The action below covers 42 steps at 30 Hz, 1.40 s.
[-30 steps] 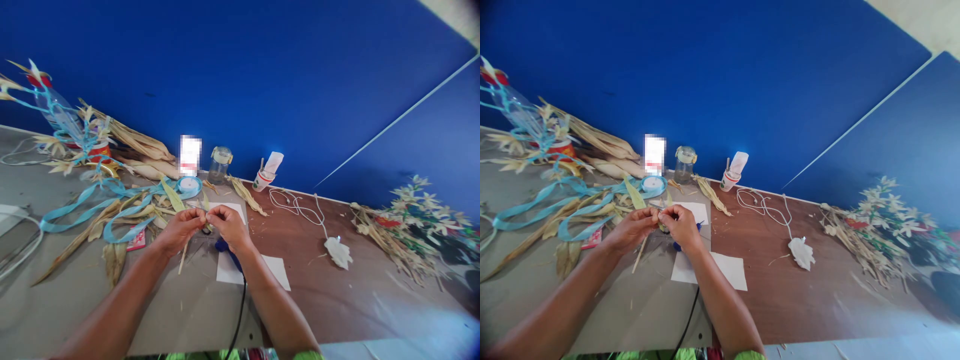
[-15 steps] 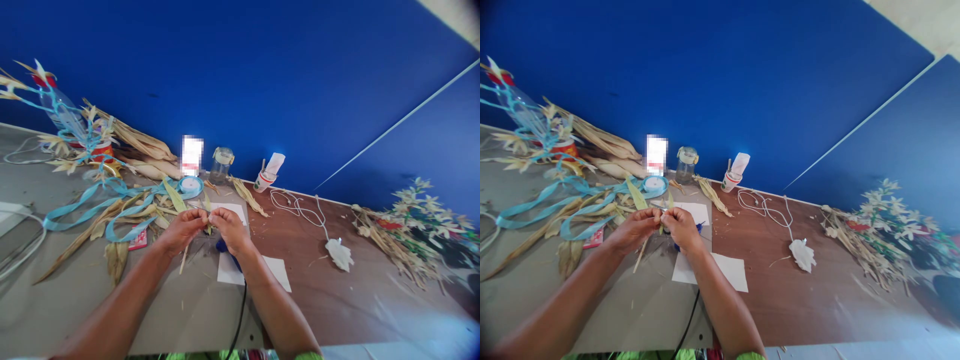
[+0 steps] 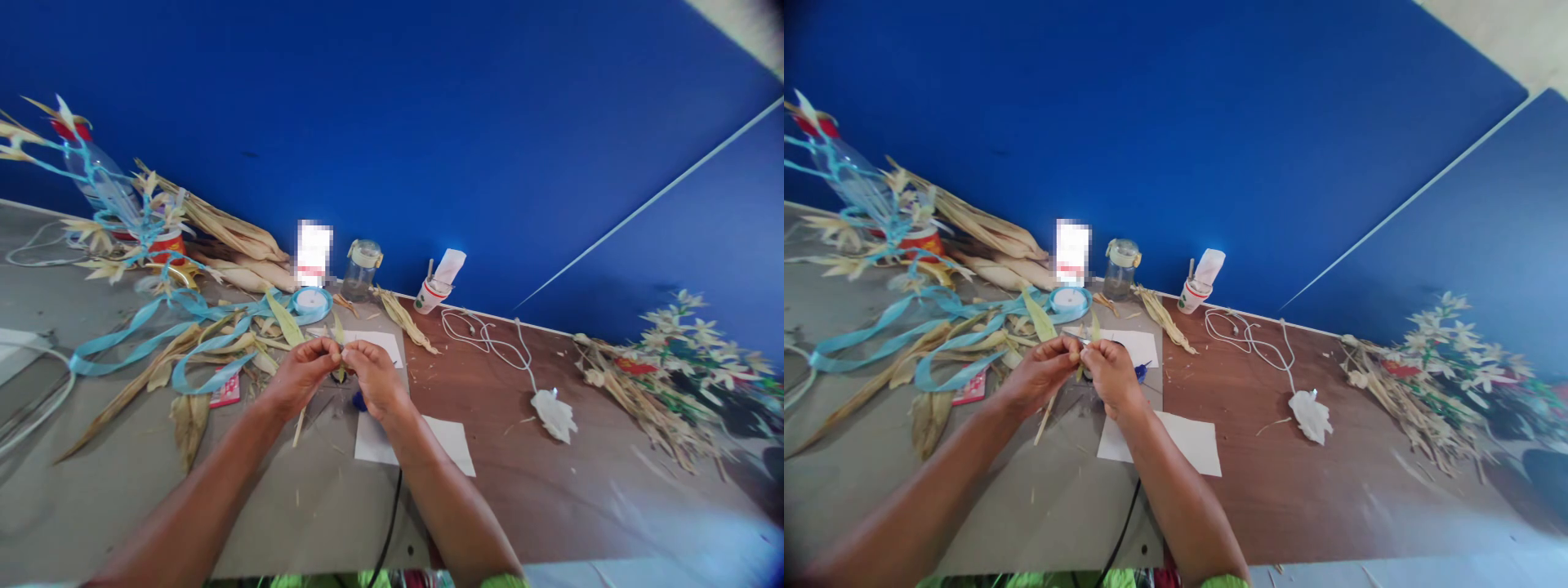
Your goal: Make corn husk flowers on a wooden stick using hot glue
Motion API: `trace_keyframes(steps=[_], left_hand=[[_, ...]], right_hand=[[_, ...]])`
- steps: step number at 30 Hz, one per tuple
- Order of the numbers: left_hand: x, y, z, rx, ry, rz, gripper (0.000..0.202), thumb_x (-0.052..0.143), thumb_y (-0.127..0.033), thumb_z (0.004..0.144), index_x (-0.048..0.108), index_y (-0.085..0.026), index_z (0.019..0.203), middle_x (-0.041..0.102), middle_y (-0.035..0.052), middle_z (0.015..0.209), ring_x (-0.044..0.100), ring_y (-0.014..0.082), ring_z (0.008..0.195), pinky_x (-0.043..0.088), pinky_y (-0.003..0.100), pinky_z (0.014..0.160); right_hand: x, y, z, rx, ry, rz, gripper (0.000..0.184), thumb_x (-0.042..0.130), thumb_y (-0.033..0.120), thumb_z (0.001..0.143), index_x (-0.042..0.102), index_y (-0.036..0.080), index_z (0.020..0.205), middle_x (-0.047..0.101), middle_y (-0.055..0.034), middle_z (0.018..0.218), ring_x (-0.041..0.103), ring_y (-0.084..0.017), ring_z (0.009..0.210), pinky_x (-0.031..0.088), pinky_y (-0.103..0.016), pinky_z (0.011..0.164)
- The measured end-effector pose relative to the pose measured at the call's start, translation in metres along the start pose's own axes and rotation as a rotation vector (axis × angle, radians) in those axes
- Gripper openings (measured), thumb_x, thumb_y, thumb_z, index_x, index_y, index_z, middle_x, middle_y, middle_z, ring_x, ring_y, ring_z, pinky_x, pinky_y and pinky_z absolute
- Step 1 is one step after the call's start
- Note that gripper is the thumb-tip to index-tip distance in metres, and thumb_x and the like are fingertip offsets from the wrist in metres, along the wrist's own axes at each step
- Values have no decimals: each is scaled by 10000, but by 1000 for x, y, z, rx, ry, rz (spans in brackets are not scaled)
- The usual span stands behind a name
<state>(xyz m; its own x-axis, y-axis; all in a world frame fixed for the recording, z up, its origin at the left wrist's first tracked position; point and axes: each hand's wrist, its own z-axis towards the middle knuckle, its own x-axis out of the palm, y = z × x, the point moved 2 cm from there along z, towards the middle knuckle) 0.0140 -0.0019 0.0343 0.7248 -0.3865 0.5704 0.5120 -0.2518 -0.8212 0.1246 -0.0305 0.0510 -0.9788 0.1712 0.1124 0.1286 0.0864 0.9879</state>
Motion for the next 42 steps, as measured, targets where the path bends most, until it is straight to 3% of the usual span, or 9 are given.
trace_keyframes(steps=[9,21,24,27,29,33,36,42], left_hand=[[-2,-1,-1,-1,51,-22,145,735,-234,627,617,-150,632,559,6,659,504,118,645,377,253,652],[-1,-4,-1,-6,51,-82,157,712,-255,648,597,-149,625,556,15,661,513,135,672,395,265,670],[-9,-1,4,32,-76,45,132,685,-262,665,604,-158,652,548,5,648,497,127,635,392,260,648],[-20,0,6,238,-386,352,190,692,-213,634,659,-177,817,591,3,729,523,132,701,391,242,680],[-21,1,7,266,-406,487,193,627,-256,701,659,-179,875,607,9,734,539,145,718,402,258,700],[-11,2,4,289,-249,606,190,603,-288,722,636,-170,867,631,32,804,567,165,778,430,298,756],[-3,4,1,287,-106,611,226,612,-277,714,623,-170,913,639,51,874,576,180,840,443,318,791],[-5,9,3,213,-65,650,156,597,-297,732,617,-164,811,618,25,771,557,152,741,439,268,697]], right_hand=[[-1,0,4,53,-15,235,126,589,250,570,509,176,506,451,42,488,376,-83,482,326,-220,484],[-9,9,7,132,182,353,109,524,286,631,477,194,594,504,-6,640,458,-127,575,422,-276,585],[-12,13,6,82,261,359,118,518,293,662,479,195,609,500,-16,659,465,-137,597,436,-297,619],[-14,14,6,66,299,388,129,546,292,676,500,187,616,503,-18,662,463,-135,589,439,-298,611],[-15,12,7,87,309,430,135,579,287,667,518,179,614,512,-14,662,463,-126,583,435,-281,598],[-14,8,9,120,314,518,131,650,250,645,564,156,615,536,-1,661,477,-102,579,418,-239,576],[-14,7,10,97,232,513,127,681,219,648,575,156,617,536,16,600,468,-89,542,401,-226,553],[-15,6,10,68,112,456,145,714,192,605,575,158,627,523,39,548,440,-67,488,345,-202,488]])
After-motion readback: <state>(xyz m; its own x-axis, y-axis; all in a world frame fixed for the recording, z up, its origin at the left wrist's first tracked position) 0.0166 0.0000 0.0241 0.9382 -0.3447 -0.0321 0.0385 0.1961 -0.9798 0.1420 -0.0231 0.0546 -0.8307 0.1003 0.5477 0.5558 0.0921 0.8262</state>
